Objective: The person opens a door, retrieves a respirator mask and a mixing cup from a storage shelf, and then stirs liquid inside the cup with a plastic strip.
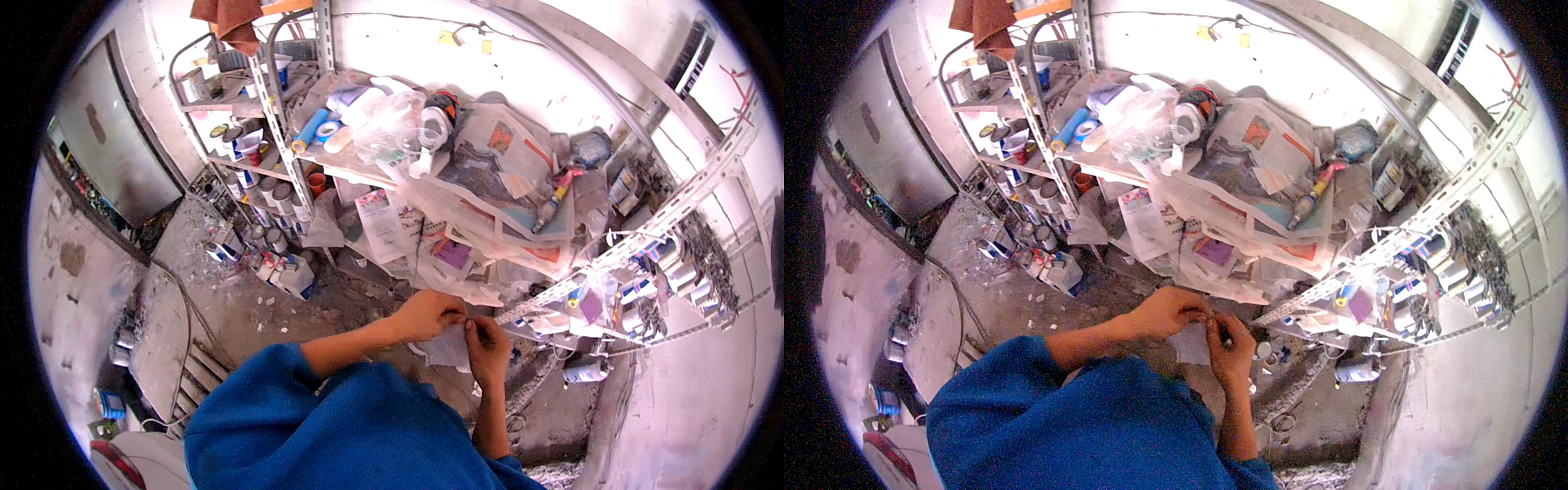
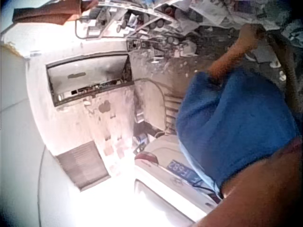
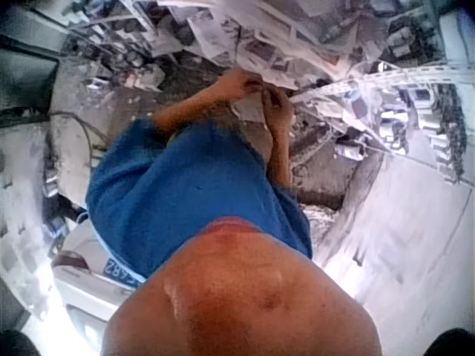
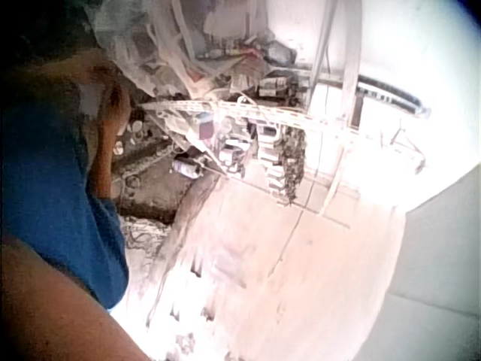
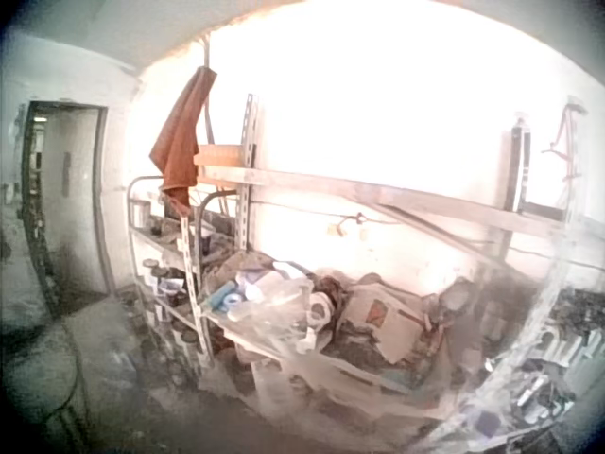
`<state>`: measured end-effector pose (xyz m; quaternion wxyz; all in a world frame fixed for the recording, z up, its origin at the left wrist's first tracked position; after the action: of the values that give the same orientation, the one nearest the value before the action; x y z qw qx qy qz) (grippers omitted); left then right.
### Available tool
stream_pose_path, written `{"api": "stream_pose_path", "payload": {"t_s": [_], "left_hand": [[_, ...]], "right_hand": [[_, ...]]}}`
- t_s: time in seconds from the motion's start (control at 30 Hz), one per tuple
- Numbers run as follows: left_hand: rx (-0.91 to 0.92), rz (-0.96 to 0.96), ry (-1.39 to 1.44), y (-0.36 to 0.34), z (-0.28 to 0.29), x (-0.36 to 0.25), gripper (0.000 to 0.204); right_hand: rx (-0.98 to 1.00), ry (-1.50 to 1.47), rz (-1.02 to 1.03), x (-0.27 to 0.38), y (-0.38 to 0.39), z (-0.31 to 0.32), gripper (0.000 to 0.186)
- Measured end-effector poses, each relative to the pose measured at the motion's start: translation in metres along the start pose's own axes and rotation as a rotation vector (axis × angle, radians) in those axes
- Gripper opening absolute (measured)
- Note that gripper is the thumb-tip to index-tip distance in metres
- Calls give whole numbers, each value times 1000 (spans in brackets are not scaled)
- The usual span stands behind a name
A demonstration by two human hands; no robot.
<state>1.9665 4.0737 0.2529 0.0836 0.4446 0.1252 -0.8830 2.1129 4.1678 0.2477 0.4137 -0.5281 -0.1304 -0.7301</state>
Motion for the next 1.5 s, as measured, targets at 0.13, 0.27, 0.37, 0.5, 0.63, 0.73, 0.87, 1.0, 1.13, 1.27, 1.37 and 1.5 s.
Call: {"api": "stream_pose_path", "payload": {"t_s": [0.13, 0.27, 0.37, 0.5, 0.63, 0.73, 0.87, 1.0, 1.13, 1.27, 1.37, 1.5], "left_hand": [[-21, 26, 58, 0, -1, 5, 20], [-31, 50, 123, 2, -6, 11, 18], [-13, 76, 125, 4, -2, 2, 19], [-21, 26, 75, 4, -8, 5, 19], [-20, -19, 51, 5, -10, 4, 21], [7, -41, -32, 4, -7, -5, 22], [27, -4, -73, 6, -3, -6, 23], [-1, -43, -84, 3, -7, -2, 24], [-15, -43, -109, 2, -6, -8, 25], [-32, -65, -140, 1, -7, -8, 26], [-41, -45, -165, -1, -7, -13, 25], [-139, -129, -39, -1, 6, -11, 26]], "right_hand": [[4, 117, 34, 8, -2, -2, 11], [-44, 209, 220, 12, -2, -5, 9], [-63, 244, 296, 10, -2, -6, 9], [-33, 163, 181, 4, -2, -5, 9], [13, 86, 65, 7, -3, -4, 12], [23, 4, 48, -16, -3, -5, 15], [63, 15, -13, 2, -6, -6, 18], [80, 19, -26, 0, -6, -5, 21], [86, -29, -37, -7, -6, -6, 21], [110, -63, -48, -7, -6, -6, 20], [99, -30, -30, -3, -5, -3, 20], [69, -25, -3, 9, -12, -6, 19]]}}
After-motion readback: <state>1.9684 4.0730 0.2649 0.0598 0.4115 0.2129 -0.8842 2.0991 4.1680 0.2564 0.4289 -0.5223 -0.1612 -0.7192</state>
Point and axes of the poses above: each hand's wrist, its own y-axis away from the middle knuckle, its own z-axis out of the back of the hand, x = y × z, the point moved 3 cm from there along -y, towards the middle knuckle, and after that the axes turned 2 degrees about x, right-handed, at the moved point
